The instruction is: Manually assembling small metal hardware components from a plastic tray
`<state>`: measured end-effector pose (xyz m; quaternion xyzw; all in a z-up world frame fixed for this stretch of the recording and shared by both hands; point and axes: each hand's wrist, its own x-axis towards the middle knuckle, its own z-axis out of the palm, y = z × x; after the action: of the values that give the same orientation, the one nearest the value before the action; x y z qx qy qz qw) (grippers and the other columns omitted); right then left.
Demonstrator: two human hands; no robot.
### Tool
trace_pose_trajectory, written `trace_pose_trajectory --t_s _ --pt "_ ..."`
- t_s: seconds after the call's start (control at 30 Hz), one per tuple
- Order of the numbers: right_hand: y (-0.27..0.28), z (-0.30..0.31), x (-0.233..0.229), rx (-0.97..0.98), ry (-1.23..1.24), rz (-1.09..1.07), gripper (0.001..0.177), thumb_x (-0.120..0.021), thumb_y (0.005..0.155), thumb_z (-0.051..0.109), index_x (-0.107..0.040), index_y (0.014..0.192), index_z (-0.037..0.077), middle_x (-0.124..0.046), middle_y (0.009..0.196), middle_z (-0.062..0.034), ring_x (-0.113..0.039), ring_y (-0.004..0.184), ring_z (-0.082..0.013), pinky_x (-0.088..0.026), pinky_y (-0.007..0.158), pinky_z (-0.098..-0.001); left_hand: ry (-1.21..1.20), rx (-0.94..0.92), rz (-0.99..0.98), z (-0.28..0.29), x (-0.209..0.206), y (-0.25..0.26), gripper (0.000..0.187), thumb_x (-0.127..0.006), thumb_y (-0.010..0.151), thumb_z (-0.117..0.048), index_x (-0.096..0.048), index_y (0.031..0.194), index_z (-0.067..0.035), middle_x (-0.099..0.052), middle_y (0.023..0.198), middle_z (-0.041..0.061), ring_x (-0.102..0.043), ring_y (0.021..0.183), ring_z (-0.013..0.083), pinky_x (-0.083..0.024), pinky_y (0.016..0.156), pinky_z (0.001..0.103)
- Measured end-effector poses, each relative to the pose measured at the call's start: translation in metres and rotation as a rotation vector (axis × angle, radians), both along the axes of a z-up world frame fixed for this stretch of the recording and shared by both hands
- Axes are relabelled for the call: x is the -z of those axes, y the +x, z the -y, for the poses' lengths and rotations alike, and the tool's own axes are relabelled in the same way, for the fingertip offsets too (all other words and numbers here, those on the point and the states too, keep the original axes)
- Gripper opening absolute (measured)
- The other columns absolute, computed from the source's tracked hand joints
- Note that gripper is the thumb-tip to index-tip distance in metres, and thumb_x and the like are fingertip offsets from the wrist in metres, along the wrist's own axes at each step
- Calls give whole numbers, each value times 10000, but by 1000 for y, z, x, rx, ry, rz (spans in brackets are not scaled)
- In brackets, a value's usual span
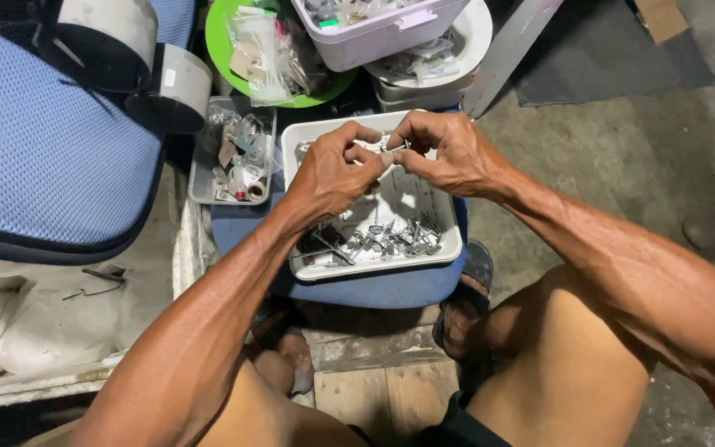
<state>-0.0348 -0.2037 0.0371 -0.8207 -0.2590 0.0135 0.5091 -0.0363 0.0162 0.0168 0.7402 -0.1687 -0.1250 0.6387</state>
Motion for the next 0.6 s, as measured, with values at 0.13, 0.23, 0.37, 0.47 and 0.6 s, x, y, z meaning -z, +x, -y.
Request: trace_pose_trajectory --t_s 0.13,0.23,0.37,0.47,0.6 --pt "4 -4 7 -33 -90 173 61 -760 931 79 -727 976 54 -656 744 -109 -653 669 -209 -543 657 -344 -92 8 -80 6 10 7 403 -784 902 -179 -653 1173 88 -760 867 166 -718 733 169 -642 589 250" --pt "15 4 22 -25 -118 209 61 -761 897 55 -714 935 53 -643 765 -130 -640 686 -251 -537 663 -379 -81 -62 -48 9 14 14 220 -795 844 -88 -723 1003 45 -744 727 136 -717 629 151 -649 567 253" --pt "36 27 37 99 -256 151 13 -698 920 66 -697 932 63 -637 749 -104 -621 692 -247 -516 642 -399 160 -206 71 -2 28 32 79 -779 798 -74 -768 876 -66 -710 640 79 -721 584 163 -621 550 312" --pt "45 45 61 181 -446 150 19 -689 889 82 -688 890 63 -648 749 -122 -652 695 -304 -518 642 -441 351 -253 171 -14 52 41 104 -797 781 -102 -781 883 -101 -703 653 75 -736 661 242 -585 625 395" --pt "39 40 73 233 -709 273 38 -708 824 130 -697 860 127 -629 895 -113 -609 862 -339 -463 744 -469 486 -173 265 -23 67 44 180 -776 801 -30 -765 980 -26 -743 778 174 -756 768 352 -613 700 445"
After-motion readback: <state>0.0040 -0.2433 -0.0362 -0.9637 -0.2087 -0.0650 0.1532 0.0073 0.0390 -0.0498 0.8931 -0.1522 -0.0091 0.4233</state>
